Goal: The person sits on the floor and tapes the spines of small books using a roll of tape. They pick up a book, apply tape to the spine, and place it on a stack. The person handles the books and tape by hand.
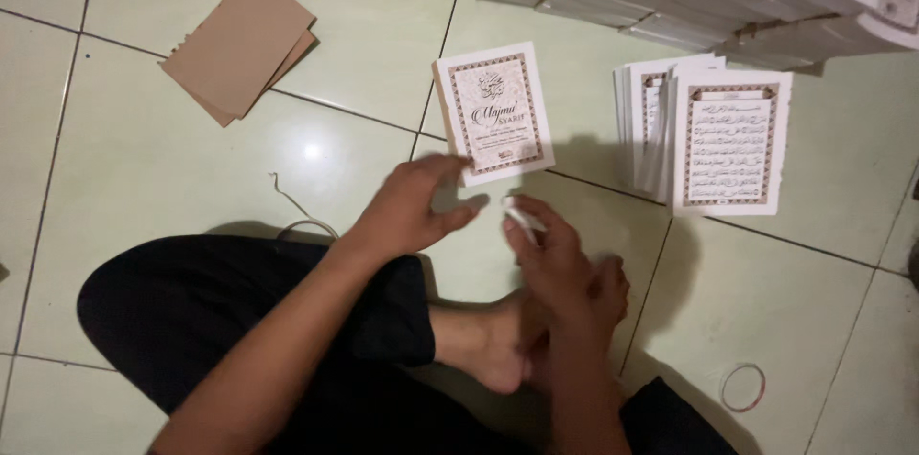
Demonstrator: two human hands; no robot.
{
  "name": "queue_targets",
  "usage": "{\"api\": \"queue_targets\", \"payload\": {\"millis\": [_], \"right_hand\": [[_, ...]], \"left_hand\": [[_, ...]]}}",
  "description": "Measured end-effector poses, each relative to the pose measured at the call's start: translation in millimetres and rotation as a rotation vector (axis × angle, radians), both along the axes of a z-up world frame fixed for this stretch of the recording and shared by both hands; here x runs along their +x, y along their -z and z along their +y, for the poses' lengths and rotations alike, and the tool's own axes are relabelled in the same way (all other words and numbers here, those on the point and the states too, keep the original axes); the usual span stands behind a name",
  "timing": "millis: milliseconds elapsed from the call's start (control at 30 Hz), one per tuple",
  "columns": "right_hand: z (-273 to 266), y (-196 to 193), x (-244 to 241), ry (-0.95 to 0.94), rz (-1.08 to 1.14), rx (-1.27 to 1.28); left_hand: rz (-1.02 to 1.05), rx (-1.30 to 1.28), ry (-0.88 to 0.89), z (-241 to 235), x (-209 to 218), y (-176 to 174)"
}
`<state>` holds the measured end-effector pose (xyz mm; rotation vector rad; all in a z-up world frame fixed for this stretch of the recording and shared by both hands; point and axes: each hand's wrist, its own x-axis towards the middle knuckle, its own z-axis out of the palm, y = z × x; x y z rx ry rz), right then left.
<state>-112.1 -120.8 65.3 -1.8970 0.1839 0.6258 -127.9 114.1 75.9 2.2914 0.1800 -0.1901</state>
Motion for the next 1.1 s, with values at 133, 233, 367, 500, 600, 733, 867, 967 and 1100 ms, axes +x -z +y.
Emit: {"api": "queue_targets", "payload": {"millis": [133, 233, 367, 500, 600, 733, 867, 967, 1100], "right_hand": [[25.2, 9.0, -0.8, -0.082, 0.024, 0.154], [36.7, 4.1, -0.2, -0.058, -0.04, 0.183], [55.9, -0.7, -2.3, 0.055, -0.056, 0.261], [56.8, 5.8, 1.8, 0.02, -0.138, 0.144], [57.9, 2.7, 6.1, -0.034, -0.12, 0.167], [64.7, -13.1, 11.1, -0.05, -0.096, 0.194], [69.7, -24.4, 13.0, -0.124, -0.126, 0.154], [68.2, -16.5, 12.6, -0.127, -0.129, 0.178], [62.5, -3.5, 10.7, -0.058, -0.073, 0.234]], "left_hand": [[0.012, -0.449, 0.122, 6.1, 14.5, -8.5], [0.045, -0.468, -0.017, 4.8, 19.0, -5.2], [0.079, -0.803, -0.182, -1.9, 26.2, 2.6], [0.119, -0.796, -0.214, -1.5, 21.9, 14.0], [0.178, -0.844, -0.158, -1.8, 20.3, 18.1], [0.144, -0.864, -0.22, -3.2, 19.3, 14.4], [0.132, -0.837, -0.241, 0.5, 22.4, 31.1], [0.172, -0.862, -0.232, 1.1, 21.7, 28.3], [0.14, -0.954, -0.129, 4.4, 23.6, 15.0]]}}
